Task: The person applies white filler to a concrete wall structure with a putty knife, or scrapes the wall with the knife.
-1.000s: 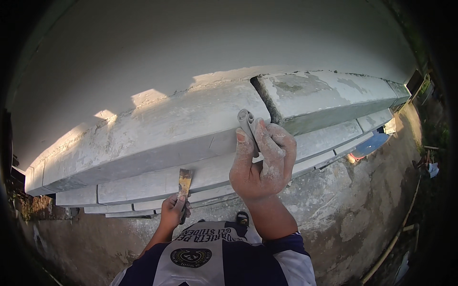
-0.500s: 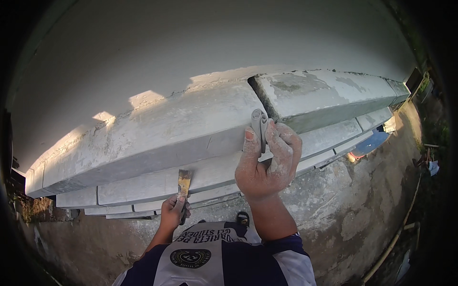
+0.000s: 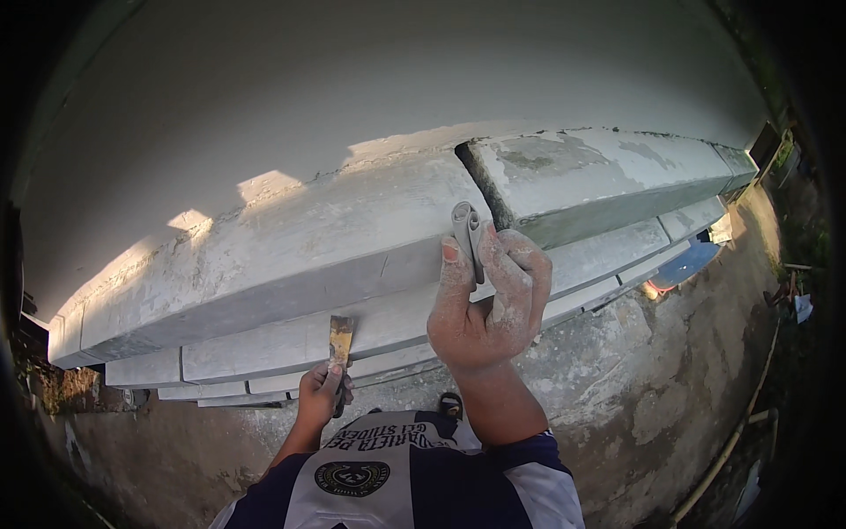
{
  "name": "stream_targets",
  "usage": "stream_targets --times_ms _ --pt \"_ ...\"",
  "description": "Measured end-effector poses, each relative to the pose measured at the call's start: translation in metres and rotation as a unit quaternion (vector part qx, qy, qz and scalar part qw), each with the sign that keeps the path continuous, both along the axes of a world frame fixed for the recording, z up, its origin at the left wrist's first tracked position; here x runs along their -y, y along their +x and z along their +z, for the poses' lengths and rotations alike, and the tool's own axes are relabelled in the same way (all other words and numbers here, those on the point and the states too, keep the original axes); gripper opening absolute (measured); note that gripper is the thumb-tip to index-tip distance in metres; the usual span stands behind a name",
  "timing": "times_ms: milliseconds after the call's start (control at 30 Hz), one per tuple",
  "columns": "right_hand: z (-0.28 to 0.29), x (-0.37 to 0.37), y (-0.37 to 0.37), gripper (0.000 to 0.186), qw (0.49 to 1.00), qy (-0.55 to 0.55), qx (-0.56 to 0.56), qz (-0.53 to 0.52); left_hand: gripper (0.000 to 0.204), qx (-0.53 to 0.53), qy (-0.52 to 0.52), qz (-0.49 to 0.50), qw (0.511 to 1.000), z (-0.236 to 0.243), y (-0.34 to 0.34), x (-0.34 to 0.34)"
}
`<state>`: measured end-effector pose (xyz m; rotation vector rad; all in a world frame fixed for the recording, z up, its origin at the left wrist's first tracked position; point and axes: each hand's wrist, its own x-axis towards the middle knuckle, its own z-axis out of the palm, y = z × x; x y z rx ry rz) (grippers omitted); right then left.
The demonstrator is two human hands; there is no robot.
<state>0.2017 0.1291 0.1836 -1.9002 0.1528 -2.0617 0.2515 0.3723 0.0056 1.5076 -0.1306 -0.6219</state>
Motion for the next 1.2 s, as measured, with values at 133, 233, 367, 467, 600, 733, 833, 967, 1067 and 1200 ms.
stream_targets --times_ms 133,233,367,467,600,733,833,967,1067,1200 --pt "-0.021 -0.028 0.003 0.037 0.996 -0.03 -0.032 0.078 0.03 0.001 -0.004 -0.003 1.0 -0.002 0.001 0.0" --pt "-0.04 -0.035 0.005 0.037 0.989 -0.061 -0.07 0.112 0.03 -0.002 0.005 -0.001 1.0 0.001 0.001 0.003" --pt "-0.011 -0.013 0.0 0.036 0.993 -0.074 -0.056 0.067 0.029 -0.002 0.002 -0.004 1.0 -0.005 0.002 -0.003" --pt "0.009 0.004 -0.003 0.037 0.999 -0.026 -0.017 -0.017 0.029 -0.002 -0.004 0.001 1.0 -0.005 0.001 -0.002" --pt "-0.011 -0.006 0.003 0.037 0.999 -0.019 -0.001 0.046 0.027 -0.007 -0.006 0.008 1.0 0.003 0.0 0.003" --pt "-0.043 -0.03 0.002 0.037 0.988 -0.065 -0.069 0.119 0.028 0.0 -0.004 0.006 1.0 0.0 0.001 0.003" --pt "-0.023 -0.013 0.0 0.036 0.995 -0.065 -0.053 0.061 0.024 -0.015 0.0 0.01 1.0 0.008 -0.001 0.002" --pt "-0.001 0.012 -0.001 0.036 0.999 0.004 0.023 0.034 0.024 -0.019 -0.011 0.017 1.0 0.003 -0.002 0.002" --pt "-0.013 -0.001 0.0 0.037 0.999 -0.012 -0.004 0.046 0.023 -0.019 -0.009 0.014 1.0 0.004 -0.001 0.003" --pt "-0.038 -0.022 0.001 0.038 0.989 -0.067 -0.07 0.113 0.023 -0.024 -0.001 0.021 0.999 0.006 -0.002 0.006"
